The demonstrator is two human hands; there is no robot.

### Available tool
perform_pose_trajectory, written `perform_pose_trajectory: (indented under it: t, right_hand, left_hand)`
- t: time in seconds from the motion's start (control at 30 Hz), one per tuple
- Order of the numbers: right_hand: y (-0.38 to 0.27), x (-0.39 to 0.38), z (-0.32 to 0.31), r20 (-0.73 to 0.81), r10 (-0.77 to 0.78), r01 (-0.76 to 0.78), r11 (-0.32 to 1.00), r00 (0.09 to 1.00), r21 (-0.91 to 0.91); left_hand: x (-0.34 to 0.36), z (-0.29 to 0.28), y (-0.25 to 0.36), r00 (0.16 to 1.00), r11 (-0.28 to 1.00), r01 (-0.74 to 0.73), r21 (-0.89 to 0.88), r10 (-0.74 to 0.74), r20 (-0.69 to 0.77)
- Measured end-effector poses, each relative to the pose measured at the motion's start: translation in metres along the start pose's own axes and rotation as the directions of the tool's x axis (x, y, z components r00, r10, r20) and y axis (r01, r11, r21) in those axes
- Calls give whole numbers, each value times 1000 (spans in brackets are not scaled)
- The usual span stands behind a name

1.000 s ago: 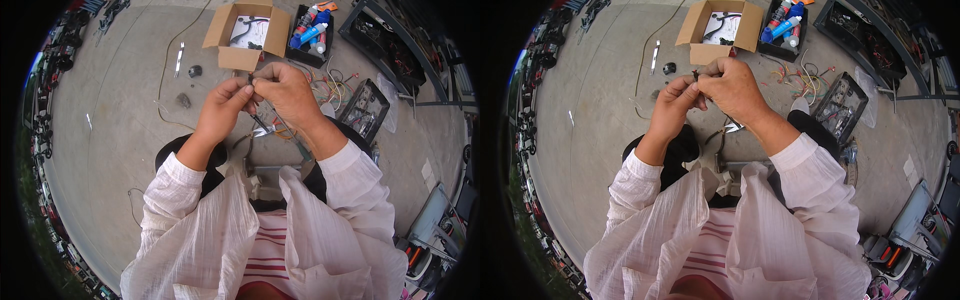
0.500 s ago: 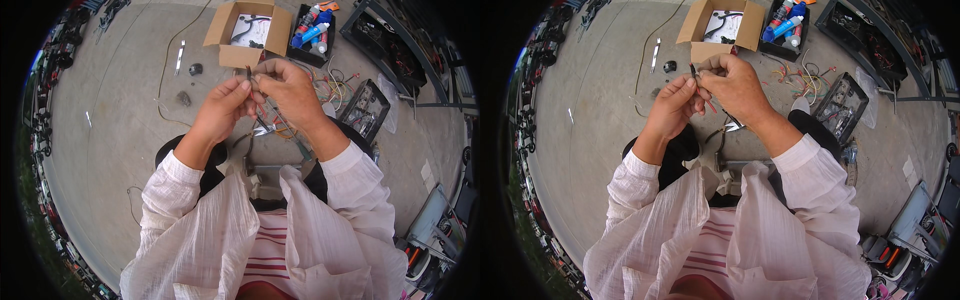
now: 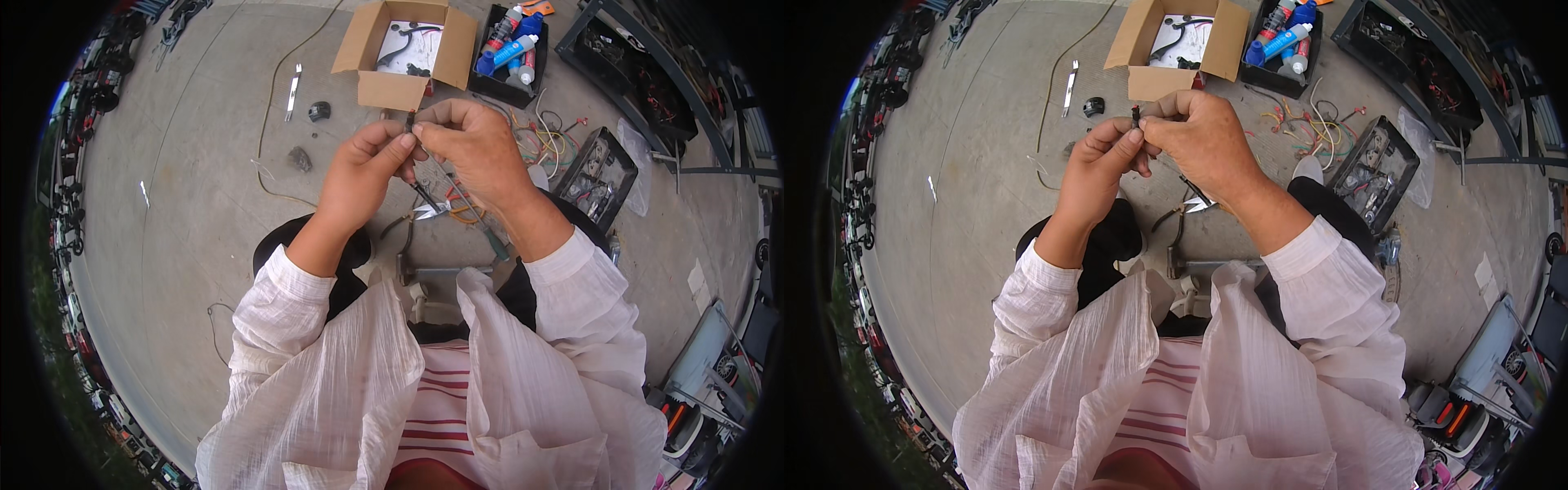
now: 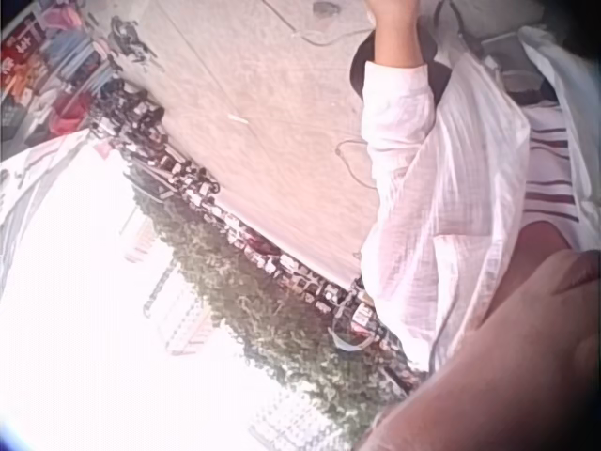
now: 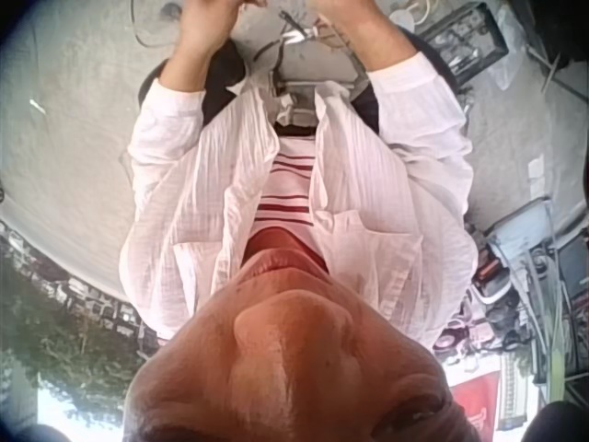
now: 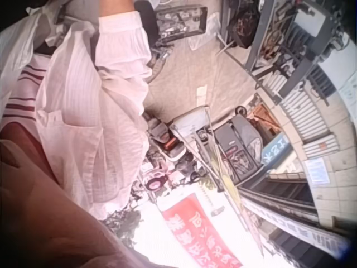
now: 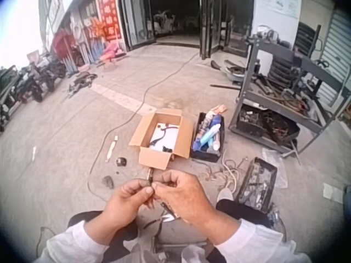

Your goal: The person uses a hammer and screwdriver to tap a small metal component, then reaches into a toolbox to select a red wire. They strip the wire ends with scissors and twist the exposed strands by hand.

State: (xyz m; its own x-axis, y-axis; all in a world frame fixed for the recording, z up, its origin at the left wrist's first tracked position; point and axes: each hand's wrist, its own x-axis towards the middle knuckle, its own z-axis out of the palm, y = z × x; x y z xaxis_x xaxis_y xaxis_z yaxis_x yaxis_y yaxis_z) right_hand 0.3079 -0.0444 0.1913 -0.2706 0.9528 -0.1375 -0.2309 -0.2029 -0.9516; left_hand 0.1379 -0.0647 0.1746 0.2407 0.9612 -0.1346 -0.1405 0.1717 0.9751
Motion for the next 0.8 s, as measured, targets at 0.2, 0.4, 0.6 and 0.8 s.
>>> perform_pose_trajectory:
  t: [0.2,0.4,0.6,0.8]
  right_hand:
    - [1,0,0,14,32,-32,999,999,8]
    - [4,1,-1,51,50,-51,998,997,33]
    - [2,-1,5,-12,-45,46,995,999,91]
    - [-1,-2,-2,47,-5,5,1000,999,12]
  left_hand:
    - [-1,0,1,1000,1000,26,7,-26,13]
    - [-1,-2,1,991,988,110,-106,-101,90]
    - [0,0,3,991,976,112,-188,-96,92]
    - [1,-1,0,993,986,89,-141,-77,92]
